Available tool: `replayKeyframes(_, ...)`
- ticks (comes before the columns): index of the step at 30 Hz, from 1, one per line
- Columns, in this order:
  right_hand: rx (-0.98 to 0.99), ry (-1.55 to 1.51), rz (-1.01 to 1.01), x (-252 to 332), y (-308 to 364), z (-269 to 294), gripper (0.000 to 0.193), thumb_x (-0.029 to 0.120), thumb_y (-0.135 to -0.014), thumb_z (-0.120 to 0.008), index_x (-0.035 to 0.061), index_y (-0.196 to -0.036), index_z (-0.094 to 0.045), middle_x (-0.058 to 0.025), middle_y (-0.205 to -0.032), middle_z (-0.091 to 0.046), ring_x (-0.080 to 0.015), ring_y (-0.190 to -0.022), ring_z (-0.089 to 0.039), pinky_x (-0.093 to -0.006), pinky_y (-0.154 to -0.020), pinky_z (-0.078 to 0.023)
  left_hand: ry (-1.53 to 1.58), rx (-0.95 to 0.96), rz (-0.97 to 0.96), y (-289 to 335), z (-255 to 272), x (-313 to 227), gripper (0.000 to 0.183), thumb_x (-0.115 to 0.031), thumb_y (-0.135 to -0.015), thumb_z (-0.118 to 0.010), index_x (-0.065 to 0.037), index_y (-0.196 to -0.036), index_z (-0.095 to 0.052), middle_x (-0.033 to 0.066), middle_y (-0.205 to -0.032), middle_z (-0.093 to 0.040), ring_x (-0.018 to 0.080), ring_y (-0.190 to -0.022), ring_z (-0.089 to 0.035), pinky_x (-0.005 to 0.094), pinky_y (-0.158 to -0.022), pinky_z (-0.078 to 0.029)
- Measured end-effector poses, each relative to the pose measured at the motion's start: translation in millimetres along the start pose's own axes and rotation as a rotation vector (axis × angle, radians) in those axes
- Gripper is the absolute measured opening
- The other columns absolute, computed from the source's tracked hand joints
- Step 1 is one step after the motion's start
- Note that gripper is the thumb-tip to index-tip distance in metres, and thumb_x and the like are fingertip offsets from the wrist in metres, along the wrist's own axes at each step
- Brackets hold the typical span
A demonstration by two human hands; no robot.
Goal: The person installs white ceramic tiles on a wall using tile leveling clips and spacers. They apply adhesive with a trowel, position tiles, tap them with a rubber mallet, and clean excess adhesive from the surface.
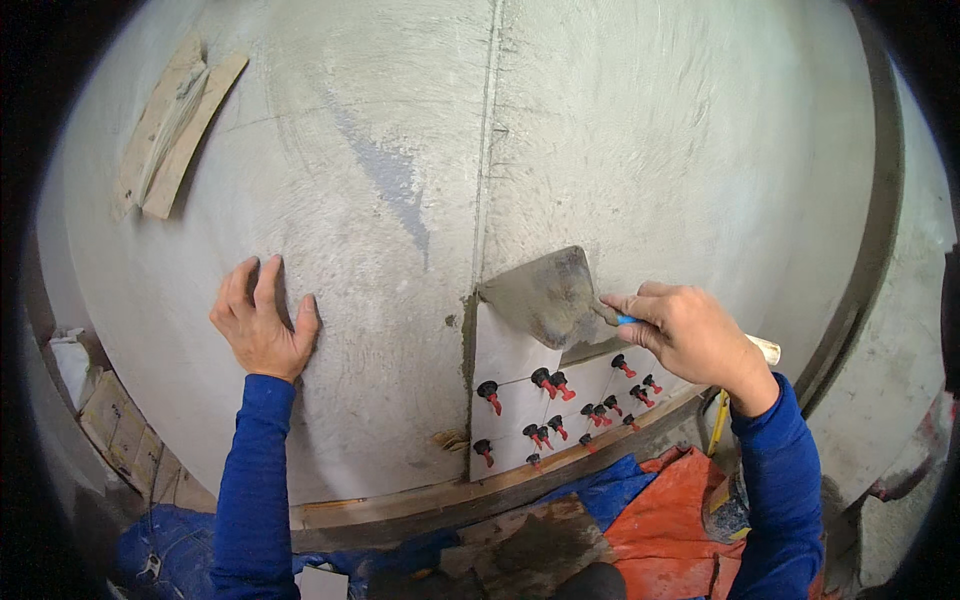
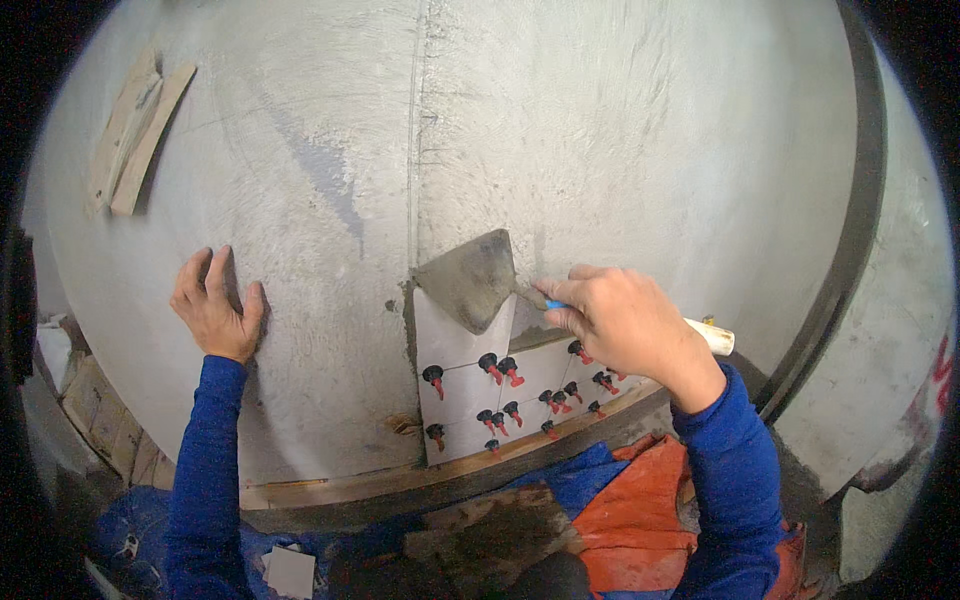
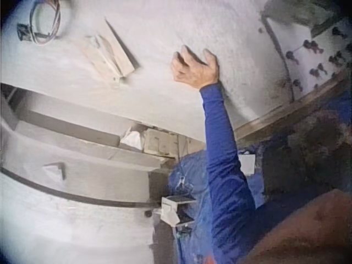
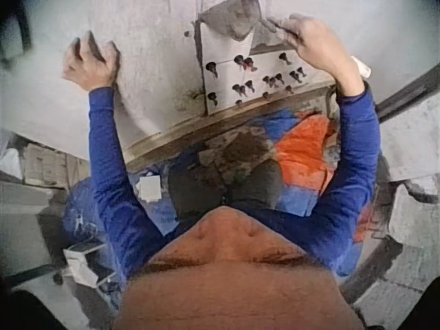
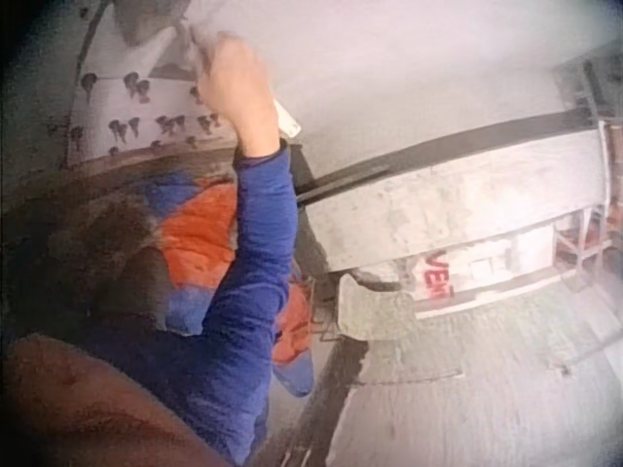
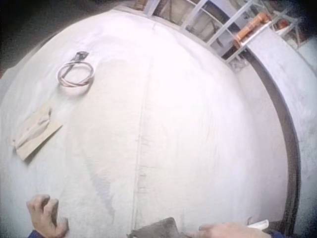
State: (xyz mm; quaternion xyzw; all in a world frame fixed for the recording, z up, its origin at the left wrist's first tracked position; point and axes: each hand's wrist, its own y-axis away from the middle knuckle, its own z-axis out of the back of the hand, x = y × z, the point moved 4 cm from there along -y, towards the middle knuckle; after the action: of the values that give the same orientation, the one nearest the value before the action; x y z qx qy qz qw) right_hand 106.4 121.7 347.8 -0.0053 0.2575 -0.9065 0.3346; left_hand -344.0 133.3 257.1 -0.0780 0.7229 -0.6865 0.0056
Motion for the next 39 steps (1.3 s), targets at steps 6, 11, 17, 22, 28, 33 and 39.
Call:
replayKeyframes(6,0.023,-0.1,0.079,-15,-12,-12,0.035,0.021,-0.097,-0.068,0.0063,-0.129,-0.072,-0.018,-0.089,-0.067,-0.0413,-0.085,-0.067,-0.0511,-0.075,-0.052,-0.072,0.016,0.003,3,-4,1,0.058,-0.047,-0.093,-0.067,-0.021,-0.144,-0.058,0.0101,-0.146,-0.049,0.0307,-0.139,-0.041,0.0474,-0.115,-0.031)
replayKeyframes(11,0.008,-0.035,0.107,-26,-12,-9,0.035,0.019,-0.096,-0.07,0.0073,-0.129,-0.074,-0.0159,-0.087,-0.066,-0.0375,-0.079,-0.066,-0.0473,-0.072,-0.051,-0.093,-0.006,-0.016,4,-5,2,0.057,-0.047,-0.093,-0.066,-0.021,-0.144,-0.059,0.0096,-0.145,-0.05,0.0306,-0.138,-0.041,0.0469,-0.114,-0.032)
replayKeyframes(17,0.065,-0.008,0.008,-57,-1,-4,0.034,0.021,-0.096,-0.069,0.0096,-0.127,-0.075,-0.0156,-0.091,-0.067,-0.0392,-0.086,-0.068,-0.0485,-0.076,-0.054,-0.075,-0.016,-0.018,3,-5,1,0.057,-0.043,-0.092,-0.067,-0.018,-0.143,-0.06,0.011,-0.145,-0.05,0.0319,-0.137,-0.042,0.0485,-0.115,-0.032)
replayKeyframes(22,0.042,0.015,-0.031,-84,13,-6,0.033,0.02,-0.095,-0.071,0.0118,-0.127,-0.076,-0.0137,-0.091,-0.068,-0.0373,-0.085,-0.069,-0.0477,-0.076,-0.054,-0.076,-0.02,-0.042,3,-5,2,0.057,-0.039,-0.092,-0.067,-0.017,-0.144,-0.059,0.0125,-0.146,-0.051,0.0334,-0.138,-0.042,0.0496,-0.116,-0.031)
replayKeyframes(28,-0.003,0.041,-0.188,-119,48,-8,0.034,0.019,-0.093,-0.072,0.012,-0.127,-0.076,-0.0149,-0.09,-0.069,-0.0367,-0.088,-0.068,-0.0472,-0.077,-0.054,-0.094,-0.022,-0.058,5,-7,6,0.058,-0.033,-0.091,-0.069,-0.016,-0.146,-0.058,0.014,-0.148,-0.05,0.0354,-0.138,-0.042,0.0496,-0.116,-0.031)
replayKeyframes(33,-0.344,-0.314,-0.242,-140,114,-58,0.038,0.02,-0.095,-0.07,0.0048,-0.13,-0.072,-0.0216,-0.104,-0.073,-0.0421,-0.096,-0.068,-0.047,-0.085,-0.054,-0.116,-0.02,-0.064,6,-8,7,0.059,-0.028,-0.092,-0.069,-0.012,-0.147,-0.056,0.0182,-0.151,-0.049,0.0361,-0.139,-0.042,0.0503,-0.116,-0.03)
replayKeyframes(39,-0.496,-1.156,-0.542,-82,192,-206,0.039,0.019,-0.103,-0.064,-0.007,-0.131,-0.065,-0.0198,-0.1,-0.072,-0.028,-0.081,-0.069,-0.0375,-0.076,-0.054,-0.17,-0.014,-0.111,3,-12,11,0.057,-0.031,-0.095,-0.065,-0.01,-0.147,-0.055,0.019,-0.149,-0.048,0.0364,-0.139,-0.04,0.0511,-0.117,-0.028)
